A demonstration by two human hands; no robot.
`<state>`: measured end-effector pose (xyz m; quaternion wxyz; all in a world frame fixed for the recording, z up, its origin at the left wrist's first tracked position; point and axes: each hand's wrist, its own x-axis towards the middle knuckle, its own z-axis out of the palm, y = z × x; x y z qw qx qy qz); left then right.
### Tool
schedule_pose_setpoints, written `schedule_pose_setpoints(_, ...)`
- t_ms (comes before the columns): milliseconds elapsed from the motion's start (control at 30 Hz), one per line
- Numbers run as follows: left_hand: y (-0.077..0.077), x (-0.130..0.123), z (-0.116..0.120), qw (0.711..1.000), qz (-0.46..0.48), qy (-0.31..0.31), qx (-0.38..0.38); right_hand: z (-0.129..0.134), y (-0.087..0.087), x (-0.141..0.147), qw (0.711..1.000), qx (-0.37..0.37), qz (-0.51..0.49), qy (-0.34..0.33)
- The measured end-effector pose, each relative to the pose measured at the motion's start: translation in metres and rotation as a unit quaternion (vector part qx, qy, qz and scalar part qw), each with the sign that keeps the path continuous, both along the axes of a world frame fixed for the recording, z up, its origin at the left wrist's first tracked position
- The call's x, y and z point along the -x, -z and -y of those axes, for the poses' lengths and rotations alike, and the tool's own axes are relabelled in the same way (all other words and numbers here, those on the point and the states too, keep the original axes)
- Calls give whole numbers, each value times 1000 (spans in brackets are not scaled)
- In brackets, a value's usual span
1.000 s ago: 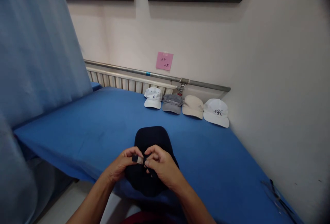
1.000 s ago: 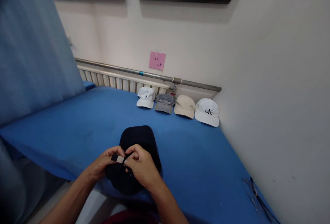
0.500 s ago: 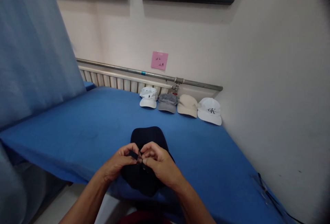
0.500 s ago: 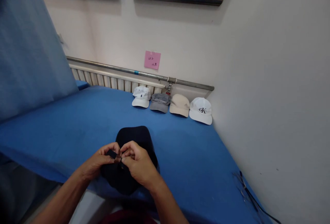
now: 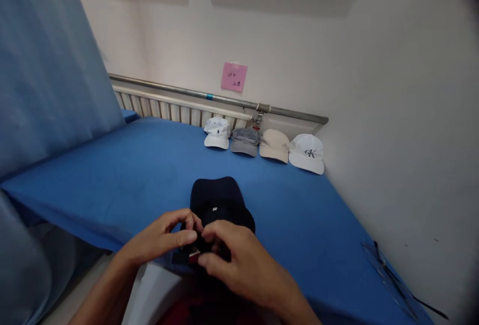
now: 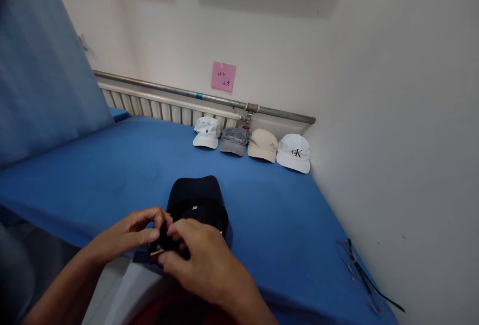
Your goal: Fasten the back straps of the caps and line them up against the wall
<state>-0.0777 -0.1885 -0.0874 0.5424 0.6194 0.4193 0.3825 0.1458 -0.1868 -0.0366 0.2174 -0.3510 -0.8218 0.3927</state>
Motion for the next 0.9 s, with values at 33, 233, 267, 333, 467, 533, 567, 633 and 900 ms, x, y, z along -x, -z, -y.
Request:
schedule_pose_setpoints(33, 0, 1, 3, 1000, -7, -20, -11, 5, -2, -1, 999, -40, 22, -10)
schedule_pose_setpoints(233, -3, 9, 23, 993, -71, -21, -90, 16, 6, 8, 970, -221, 88, -52)
schedule_pose_setpoints(267, -5, 9, 26, 992, -81, 0, -95, 14, 10, 10, 966, -237, 90, -46)
schedule_pose_setpoints(333, -6, 7, 29, 991, -88, 29, -98, 10, 20, 14, 958, -273, 80, -35)
schedule_pose_setpoints(467, -4, 2, 26, 992, -79, 43, -85, 3, 33, 16, 943, -330, 30, -28)
schedule_pose_setpoints(533, -4, 0, 22, 993, -70, 45, -79, 1, 34, 16, 938, -346, 11, -15)
schedule_pose_setpoints(567, -5, 0, 20, 994, -64, 45, -76, 0, 34, 15, 935, -355, 3, -9)
schedule_pose_setpoints(633, -9, -3, 15, 995, -53, 52, -72, -2, 32, 13, 928, -374, -11, 1)
schedule_pose_setpoints(900, -32, -12, -4, 990, -54, 120, -49, -11, 24, -5, 929, -367, -36, 26)
